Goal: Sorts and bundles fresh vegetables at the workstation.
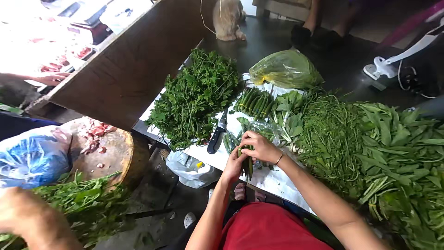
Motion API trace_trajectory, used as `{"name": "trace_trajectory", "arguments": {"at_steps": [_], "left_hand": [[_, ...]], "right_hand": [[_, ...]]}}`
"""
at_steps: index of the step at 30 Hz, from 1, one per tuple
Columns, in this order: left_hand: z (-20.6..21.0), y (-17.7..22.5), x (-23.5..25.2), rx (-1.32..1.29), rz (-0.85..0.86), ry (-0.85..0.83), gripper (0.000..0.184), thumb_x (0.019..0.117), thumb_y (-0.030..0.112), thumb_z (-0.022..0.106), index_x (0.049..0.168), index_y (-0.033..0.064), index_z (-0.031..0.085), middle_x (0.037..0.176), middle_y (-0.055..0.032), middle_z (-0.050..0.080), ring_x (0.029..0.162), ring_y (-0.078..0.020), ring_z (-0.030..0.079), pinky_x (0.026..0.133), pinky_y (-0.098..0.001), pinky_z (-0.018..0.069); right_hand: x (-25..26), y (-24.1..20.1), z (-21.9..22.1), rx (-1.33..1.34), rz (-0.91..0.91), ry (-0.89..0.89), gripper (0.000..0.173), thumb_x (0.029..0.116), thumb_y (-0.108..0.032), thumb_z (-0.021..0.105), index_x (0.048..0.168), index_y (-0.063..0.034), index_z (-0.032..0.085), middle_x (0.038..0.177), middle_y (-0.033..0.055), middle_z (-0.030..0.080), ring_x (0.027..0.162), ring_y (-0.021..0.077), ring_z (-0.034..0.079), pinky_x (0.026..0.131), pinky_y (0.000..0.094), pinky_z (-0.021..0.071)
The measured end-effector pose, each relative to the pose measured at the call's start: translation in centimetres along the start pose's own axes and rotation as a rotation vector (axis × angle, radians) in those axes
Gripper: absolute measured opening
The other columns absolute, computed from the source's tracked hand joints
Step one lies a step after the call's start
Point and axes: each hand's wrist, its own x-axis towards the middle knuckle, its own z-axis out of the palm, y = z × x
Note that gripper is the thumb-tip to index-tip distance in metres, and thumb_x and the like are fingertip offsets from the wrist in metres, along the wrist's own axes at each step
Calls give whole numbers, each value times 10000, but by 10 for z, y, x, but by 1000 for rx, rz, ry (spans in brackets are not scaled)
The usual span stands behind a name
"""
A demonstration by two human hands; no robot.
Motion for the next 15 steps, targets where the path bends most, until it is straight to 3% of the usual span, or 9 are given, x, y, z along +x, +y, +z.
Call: {"name": "trace_trajectory", "arguments": {"at_steps": [5, 11, 15], "left_hand": [[-7, -3, -2, -115, -48, -11, 384, 1019, 70, 508, 1379, -16, 406, 1055, -170, 688, 915, -268, 712, 839, -440, 609], [-8, -5, 0, -31, -94, 31, 311, 1054, 66, 458, 1351, -17, 425, 1041, -148, 683, 898, -241, 709, 816, -418, 610], [-10, -6, 0, -9, -84, 41, 370, 1036, 54, 483, 1389, -14, 397, 1086, -153, 670, 933, -243, 704, 836, -422, 607]], "right_hand": [[-1, 7, -2, 25, -1, 29, 197, 960, -180, 675, 1066, -43, 768, 1187, 138, 688, 1098, 246, 666, 977, 414, 545], [4, 11, 0, 36, 52, -102, 205, 963, -170, 666, 1076, -24, 756, 1184, 157, 685, 1105, 268, 659, 983, 440, 529], [6, 16, 4, 112, 46, -123, 212, 949, -172, 692, 1058, 0, 751, 1188, 166, 684, 1116, 267, 650, 1000, 423, 517]]}}
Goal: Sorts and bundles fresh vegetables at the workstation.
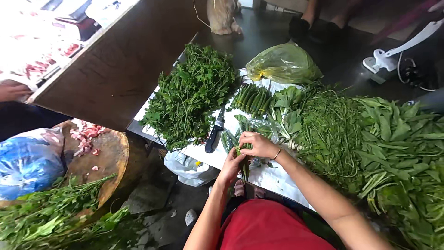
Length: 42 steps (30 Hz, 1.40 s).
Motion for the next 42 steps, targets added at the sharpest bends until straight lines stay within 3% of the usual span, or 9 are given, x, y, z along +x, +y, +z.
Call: {"name": "trace_trajectory", "arguments": {"at_steps": [6, 8, 11, 14, 18, 22, 28, 35, 42], "left_hand": [[-6, 4, 1, 115, 45, 16, 346, 1037, 55, 489, 1362, -32, 405, 1051, -140, 662, 903, -211, 698, 832, -386, 606], [-12, 8, -1, 152, 99, 51, 348, 1029, 55, 492, 1355, -37, 410, 1043, -129, 669, 901, -199, 700, 830, -372, 609], [-26, 18, -6, 163, 135, 165, 355, 1020, 35, 502, 1361, -28, 426, 1043, -141, 674, 897, -218, 705, 822, -391, 612], [-39, 26, -8, 137, 134, 240, 346, 1014, -11, 501, 1352, -16, 429, 1042, -150, 671, 900, -236, 706, 826, -413, 611], [-42, 29, -10, 110, 117, 275, 353, 996, -47, 496, 1342, -6, 436, 1049, -151, 662, 899, -243, 703, 818, -412, 610], [-39, 25, -10, 82, 87, 263, 326, 992, -54, 483, 1313, -8, 454, 1025, -151, 666, 882, -253, 702, 813, -426, 608], [-29, 27, -14, -10, 33, 197, 307, 1030, -13, 440, 1337, 4, 437, 1032, -150, 671, 893, -249, 703, 814, -417, 606], [-19, 27, -15, -91, 7, 134, 307, 1044, 4, 412, 1351, 6, 425, 1029, -164, 673, 892, -255, 697, 818, -416, 601], [-15, 25, -14, -89, 5, 48, 319, 1053, 22, 394, 1371, 11, 407, 1047, -161, 672, 912, -257, 701, 844, -428, 601]], "right_hand": [[1, 10, -3, 132, 35, 1, 231, 947, -178, 717, 1103, -11, 755, 1232, 149, 675, 1119, 234, 648, 987, 395, 525], [-2, 18, -20, 158, 74, 102, 239, 945, -167, 729, 1133, -20, 742, 1249, 150, 669, 1038, 239, 678, 879, 407, 578], [-12, 29, -44, 74, 170, 220, 162, 969, -129, 699, 1097, -42, 743, 1186, 138, 678, 1002, 236, 697, 842, 415, 610], [-12, 38, -33, -157, 349, -32, 164, 964, -83, 685, 1097, -27, 765, 1152, 181, 709, 1088, 322, 678, 1000, 511, 527], [-13, 53, 9, -363, 522, -319, 255, 981, -112, 627, 1205, -48, 730, 1248, 198, 656, 1255, 376, 581, 1074, 552, 453], [-20, 57, 16, -328, 522, -262, 258, 993, -120, 610, 1210, -45, 727, 1258, 204, 647, 1265, 363, 572, 1101, 522, 433], [-30, 72, -19, -289, 655, 113, 226, 1002, -35, 569, 1151, -2, 735, 1188, 242, 689, 1160, 420, 645, 1024, 593, 491], [-29, 74, -13, -310, 771, -111, 258, 1019, -150, 587, 1201, -21, 715, 1217, 226, 692, 1182, 412, 641, 1015, 620, 477], [-30, 63, -3, -356, 797, -77, 253, 1008, -152, 589, 1208, -26, 680, 1203, 240, 686, 1178, 432, 637, 985, 637, 481]]}}
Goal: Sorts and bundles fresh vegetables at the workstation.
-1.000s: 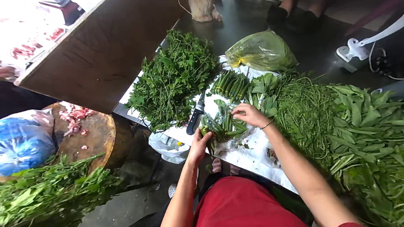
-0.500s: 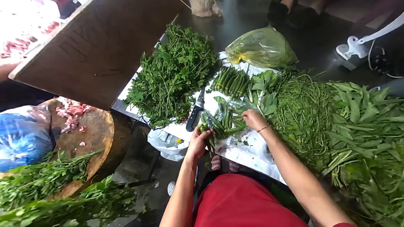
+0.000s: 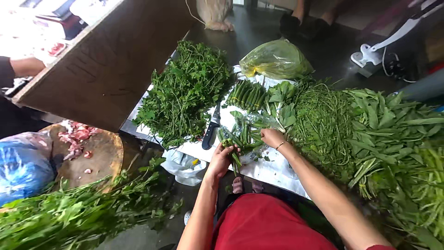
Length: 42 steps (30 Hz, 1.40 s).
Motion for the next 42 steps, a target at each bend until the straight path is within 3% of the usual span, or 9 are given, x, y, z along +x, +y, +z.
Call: {"name": "trace_trajectory", "arguments": {"at_steps": [5, 8, 13, 16, 18, 21, 24, 31, 42], "left_hand": [[4, -1, 0, 87, 48, -13, 314, 1037, -2, 449, 1350, -3, 419, 1034, -141, 672, 906, -245, 699, 824, -413, 604], [3, -3, 0, 108, 61, -6, 316, 1020, -21, 476, 1332, -6, 432, 1026, -148, 669, 895, -242, 696, 821, -410, 603], [-1, -6, 0, 202, 100, -4, 382, 975, -40, 514, 1349, -15, 441, 1059, -151, 665, 925, -244, 698, 834, -408, 605], [-3, -6, 0, 231, 118, 9, 385, 966, -42, 526, 1342, -22, 445, 1074, -154, 664, 929, -248, 700, 844, -412, 606], [-3, -5, -1, 212, 128, 14, 395, 966, -37, 529, 1348, -21, 430, 1067, -151, 664, 934, -245, 698, 846, -413, 605], [1, -6, -2, 154, 162, -1, 412, 979, -19, 539, 1370, -18, 408, 1093, -156, 659, 966, -240, 691, 865, -411, 598], [6, -5, -2, 111, 195, -51, 444, 985, -11, 538, 1404, -12, 391, 1181, -172, 650, 1039, -247, 683, 913, -432, 589], [8, -11, 4, 186, 214, -120, 486, 981, 21, 552, 1432, -2, 372, 1190, -154, 641, 1045, -221, 678, 924, -409, 584], [0, -19, 5, 315, 225, -151, 479, 999, 63, 544, 1439, -12, 368, 1216, -155, 629, 1078, -208, 666, 945, -400, 576]], "right_hand": [[-11, -10, 8, 1, -168, 64, 226, 995, -163, 635, 1145, -22, 727, 1222, 219, 656, 1218, 396, 594, 1063, 578, 445], [-6, -12, 20, -72, -249, -25, 266, 971, -144, 661, 1218, -74, 730, 1307, 199, 633, 1301, 379, 542, 1136, 568, 377], [-7, -13, 25, -89, -293, 39, 238, 994, -127, 625, 1194, -35, 715, 1243, 205, 654, 1252, 378, 574, 1105, 553, 396], [-25, -19, 15, 194, -340, 203, 257, 1010, -181, 630, 1184, -11, 712, 1214, 199, 676, 1199, 346, 622, 1093, 507, 446], [-44, -32, 10, 526, -383, 258, 281, 993, -187, 665, 1177, 22, 702, 1180, 196, 683, 1081, 276, 672, 999, 411, 530], [-70, -54, 15, 896, -413, 192, 288, 955, -150, 698, 1158, 53, 681, 1111, 156, 704, 977, 159, 694, 903, 304, 572], [-80, -64, 30, 1004, -405, 133, 273, 950, -146, 695, 1132, 55, 669, 1039, 119, 701, 879, 119, 689, 823, 284, 588], [-85, -63, 40, 900, -401, 223, 392, 922, -195, 724, 1225, 39, 640, 1051, 145, 686, 881, 143, 668, 816, 286, 561], [-96, -69, 30, 484, -449, 242, 336, 1039, -181, 546, 1276, 29, 660, 1201, 210, 699, 1064, 292, 699, 999, 412, 533]]}}
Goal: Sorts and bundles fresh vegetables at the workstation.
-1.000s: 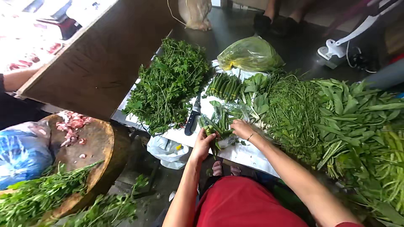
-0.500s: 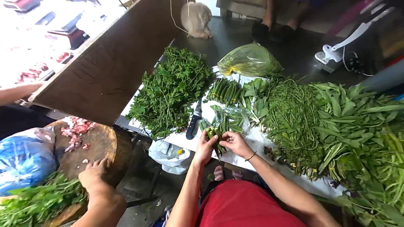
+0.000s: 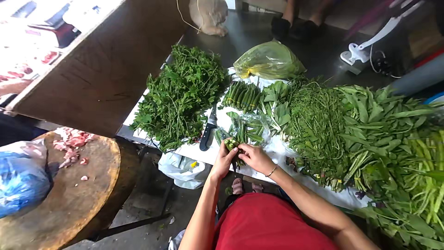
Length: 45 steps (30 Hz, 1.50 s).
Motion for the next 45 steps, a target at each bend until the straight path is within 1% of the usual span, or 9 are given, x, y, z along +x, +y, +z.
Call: {"name": "trace_trajectory", "arguments": {"at_steps": [3, 6, 9, 14, 19, 23, 33, 40, 45], "left_hand": [[-4, -1, -3, 44, -2, -19, 457, 978, 62, 578, 1394, -17, 406, 1192, -141, 637, 1070, -194, 664, 942, -386, 574], [-4, 0, -6, 84, -1, -24, 447, 972, 57, 592, 1376, -26, 419, 1167, -138, 644, 1047, -183, 672, 932, -373, 579], [-2, -1, -8, 115, 21, -24, 447, 970, 71, 592, 1369, -30, 417, 1135, -130, 648, 1002, -181, 682, 898, -369, 590], [7, 0, -10, 214, 89, -25, 394, 992, 78, 592, 1343, -28, 450, 1117, -103, 664, 999, -135, 680, 904, -332, 582], [8, 1, -8, 301, 70, -32, 411, 988, 99, 604, 1353, -22, 458, 1117, -110, 659, 993, -128, 677, 898, -326, 578], [11, 4, -9, 333, 47, 1, 473, 936, 106, 677, 1345, -16, 474, 1119, -117, 655, 990, -131, 673, 890, -323, 576], [11, 4, -1, 624, 147, -11, 473, 950, 154, 670, 1341, -54, 503, 1114, -158, 675, 1015, -166, 674, 940, -346, 550], [10, 0, 3, 477, 171, 21, 376, 949, 80, 634, 1288, -43, 527, 1044, -105, 688, 939, -118, 683, 863, -312, 577], [-3, 6, 3, 256, 96, -20, 371, 931, 43, 608, 1281, -36, 512, 992, -77, 686, 868, -149, 692, 811, -331, 597]], "right_hand": [[1, 3, -2, -35, -77, 31, 319, 1060, -166, 495, 1108, 42, 733, 1062, 203, 722, 1005, 294, 705, 961, 402, 542], [5, 9, -3, -38, -87, 32, 275, 1027, -169, 556, 1032, 30, 746, 996, 180, 722, 943, 262, 702, 911, 385, 552], [6, 8, -6, 41, -48, 112, 222, 972, -164, 660, 1069, 28, 715, 1039, 171, 719, 914, 220, 707, 867, 345, 577], [4, 0, -7, 108, -178, 221, 274, 958, -166, 691, 1193, -31, 736, 1115, 161, 700, 891, 193, 706, 812, 310, 604], [7, 4, -1, 59, -237, 259, 184, 960, -154, 696, 1053, -15, 771, 1055, 166, 694, 885, 199, 702, 819, 310, 604], [6, 9, 10, 21, -287, 353, 178, 972, -158, 679, 1036, -18, 768, 1031, 149, 701, 895, 199, 706, 830, 319, 606], [6, 9, 22, 133, -310, 472, 150, 939, -132, 719, 1002, -4, 765, 1031, 147, 693, 918, 149, 710, 832, 263, 616], [9, 8, 13, 231, -241, 382, 189, 928, -128, 720, 1044, 19, 745, 1112, 169, 680, 961, 173, 707, 869, 296, 612], [-16, 29, -47, 189, -93, 335, 198, 958, -132, 689, 1081, 18, 728, 1116, 148, 696, 971, 194, 710, 871, 350, 616]]}}
